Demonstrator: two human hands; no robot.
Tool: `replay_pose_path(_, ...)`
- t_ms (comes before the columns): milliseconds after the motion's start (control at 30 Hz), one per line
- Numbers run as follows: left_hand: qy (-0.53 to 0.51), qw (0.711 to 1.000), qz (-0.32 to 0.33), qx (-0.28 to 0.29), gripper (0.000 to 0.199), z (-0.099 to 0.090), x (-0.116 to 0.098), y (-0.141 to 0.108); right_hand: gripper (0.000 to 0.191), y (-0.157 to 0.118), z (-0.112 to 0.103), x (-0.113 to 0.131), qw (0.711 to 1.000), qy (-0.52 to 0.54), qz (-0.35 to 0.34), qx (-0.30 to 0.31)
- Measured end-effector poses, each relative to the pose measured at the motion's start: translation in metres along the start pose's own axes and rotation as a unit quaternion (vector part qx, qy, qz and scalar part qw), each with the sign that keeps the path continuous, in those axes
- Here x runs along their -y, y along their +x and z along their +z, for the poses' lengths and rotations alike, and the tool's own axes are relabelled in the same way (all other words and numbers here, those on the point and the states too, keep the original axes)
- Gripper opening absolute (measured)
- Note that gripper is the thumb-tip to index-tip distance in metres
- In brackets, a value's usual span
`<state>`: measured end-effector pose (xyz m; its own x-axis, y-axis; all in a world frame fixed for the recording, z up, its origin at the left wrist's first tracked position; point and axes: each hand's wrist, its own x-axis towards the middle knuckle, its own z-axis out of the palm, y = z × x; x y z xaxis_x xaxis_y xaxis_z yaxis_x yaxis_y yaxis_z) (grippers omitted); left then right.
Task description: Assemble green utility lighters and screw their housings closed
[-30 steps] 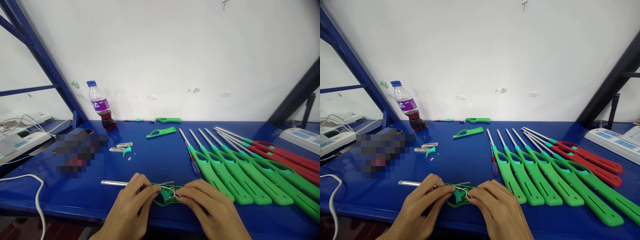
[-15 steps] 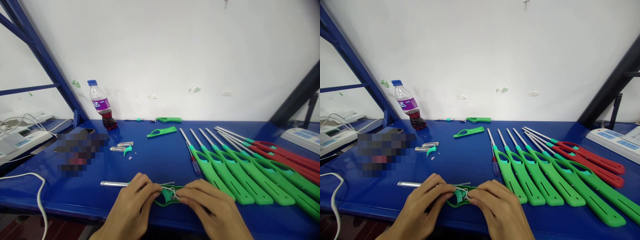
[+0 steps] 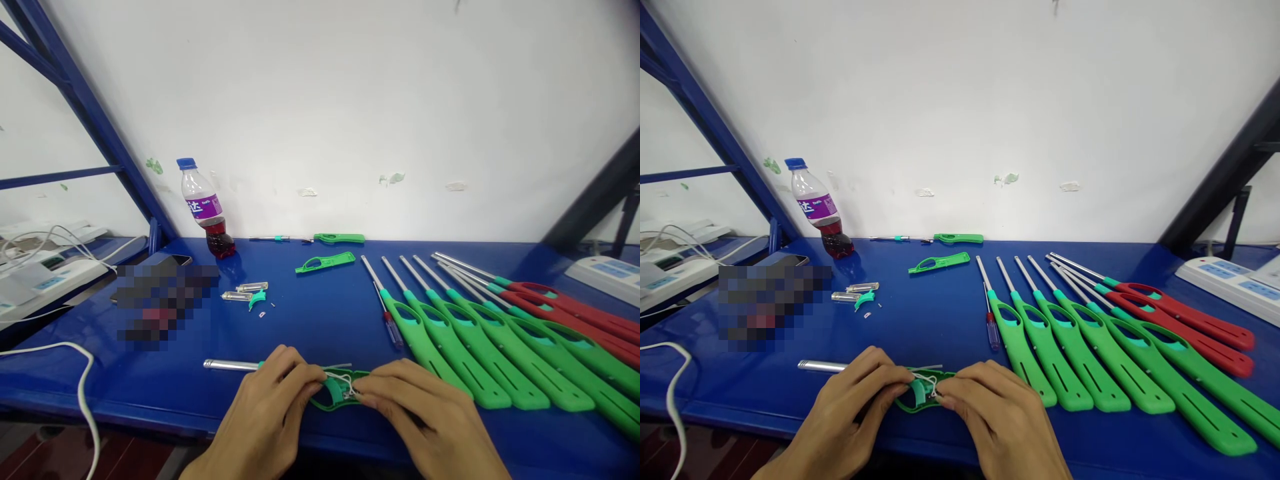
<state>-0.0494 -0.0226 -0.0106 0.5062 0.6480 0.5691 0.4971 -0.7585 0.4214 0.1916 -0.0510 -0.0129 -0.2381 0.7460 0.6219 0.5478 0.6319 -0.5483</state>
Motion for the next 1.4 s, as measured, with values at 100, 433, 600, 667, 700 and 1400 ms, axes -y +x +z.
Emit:
replay_pose_path(100,-0.001,1.0,-0.003,0.002,0.025,0.0,0.0,-0.001,0.017,0.0,0.0,0.0,1.0,0.006,-0.002,-0.005)
replay_pose_path(433,-0.008,1.0,0.001,0.01,0.023,-0.001,0.0,0.0,0.019,-0.006,-0.002,-0.002,0.998,0.037,0.043,0.024)
replay_pose_path(600,-0.011,1.0,-0.002,0.004,0.024,-0.002,-0.001,0.001,0.019,-0.004,0.0,-0.002,0.999,0.032,0.032,0.015)
replay_pose_path(667,-0.013,1.0,0.0,0.005,0.024,-0.002,-0.002,0.001,0.018,-0.004,0.0,-0.002,0.999,0.029,0.03,0.009)
replay_pose_path(700,-0.013,1.0,0.0,0.005,0.024,-0.002,-0.002,0.001,0.018,-0.004,0.0,-0.002,0.999,0.028,0.028,0.007)
replay_pose_path(1400,-0.008,1.0,0.008,0.003,0.024,-0.002,-0.002,0.001,0.016,0.002,-0.002,0.003,0.999,0.047,0.016,-0.014)
